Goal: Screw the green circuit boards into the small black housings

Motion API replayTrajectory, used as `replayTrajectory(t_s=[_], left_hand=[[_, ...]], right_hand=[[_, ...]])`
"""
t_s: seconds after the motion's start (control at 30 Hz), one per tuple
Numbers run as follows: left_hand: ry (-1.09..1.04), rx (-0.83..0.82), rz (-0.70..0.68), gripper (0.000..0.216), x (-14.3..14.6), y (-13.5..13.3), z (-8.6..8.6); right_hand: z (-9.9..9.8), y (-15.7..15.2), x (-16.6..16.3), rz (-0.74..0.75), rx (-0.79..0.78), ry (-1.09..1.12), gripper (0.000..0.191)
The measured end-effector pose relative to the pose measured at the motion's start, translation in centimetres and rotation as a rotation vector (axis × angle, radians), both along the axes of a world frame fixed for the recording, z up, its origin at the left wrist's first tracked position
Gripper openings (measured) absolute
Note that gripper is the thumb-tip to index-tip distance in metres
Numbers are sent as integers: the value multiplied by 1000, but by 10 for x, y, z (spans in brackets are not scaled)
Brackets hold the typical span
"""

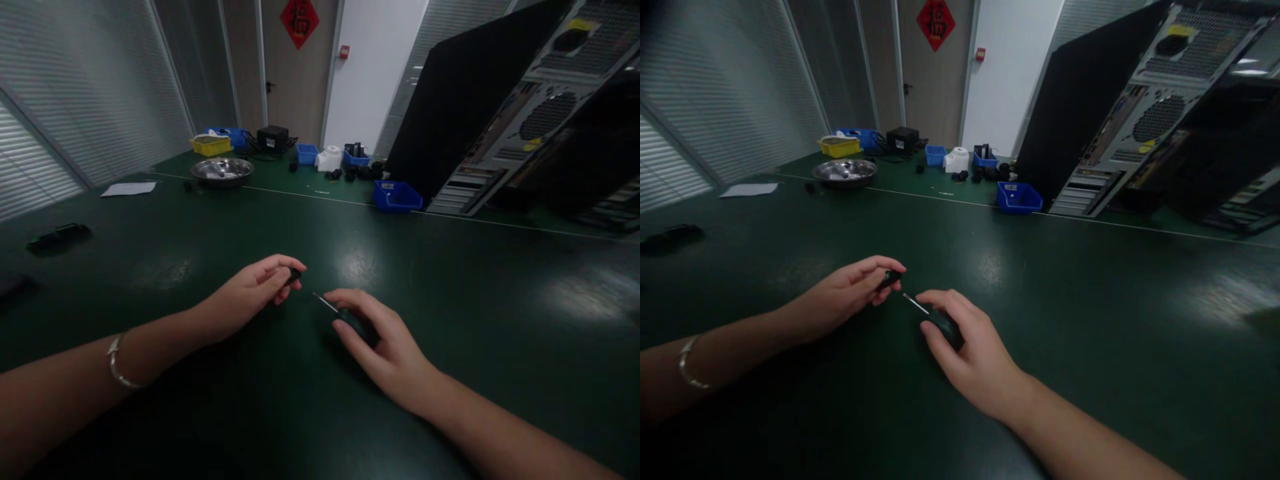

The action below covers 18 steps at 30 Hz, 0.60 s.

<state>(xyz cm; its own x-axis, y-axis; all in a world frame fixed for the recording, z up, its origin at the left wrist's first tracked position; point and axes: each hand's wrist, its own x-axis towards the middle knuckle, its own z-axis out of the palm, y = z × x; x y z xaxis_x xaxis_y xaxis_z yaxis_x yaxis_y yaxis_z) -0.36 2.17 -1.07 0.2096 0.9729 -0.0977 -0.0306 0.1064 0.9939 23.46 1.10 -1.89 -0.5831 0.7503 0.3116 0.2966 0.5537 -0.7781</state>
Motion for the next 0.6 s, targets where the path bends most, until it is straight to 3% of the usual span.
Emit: replayTrajectory(t_s=[0.1, 0.17, 0.6], left_hand=[[122, 66, -227, 23, 4, -10, 4], [185, 139, -275, 26, 4, -14, 4], [577, 510, -195, 20, -1, -17, -4]], right_hand=[[-2, 2, -1, 18, 15, -1, 34], [-3, 2, -1, 38, 7, 8, 36], [-3, 0, -2, 30, 52, -4, 39]])
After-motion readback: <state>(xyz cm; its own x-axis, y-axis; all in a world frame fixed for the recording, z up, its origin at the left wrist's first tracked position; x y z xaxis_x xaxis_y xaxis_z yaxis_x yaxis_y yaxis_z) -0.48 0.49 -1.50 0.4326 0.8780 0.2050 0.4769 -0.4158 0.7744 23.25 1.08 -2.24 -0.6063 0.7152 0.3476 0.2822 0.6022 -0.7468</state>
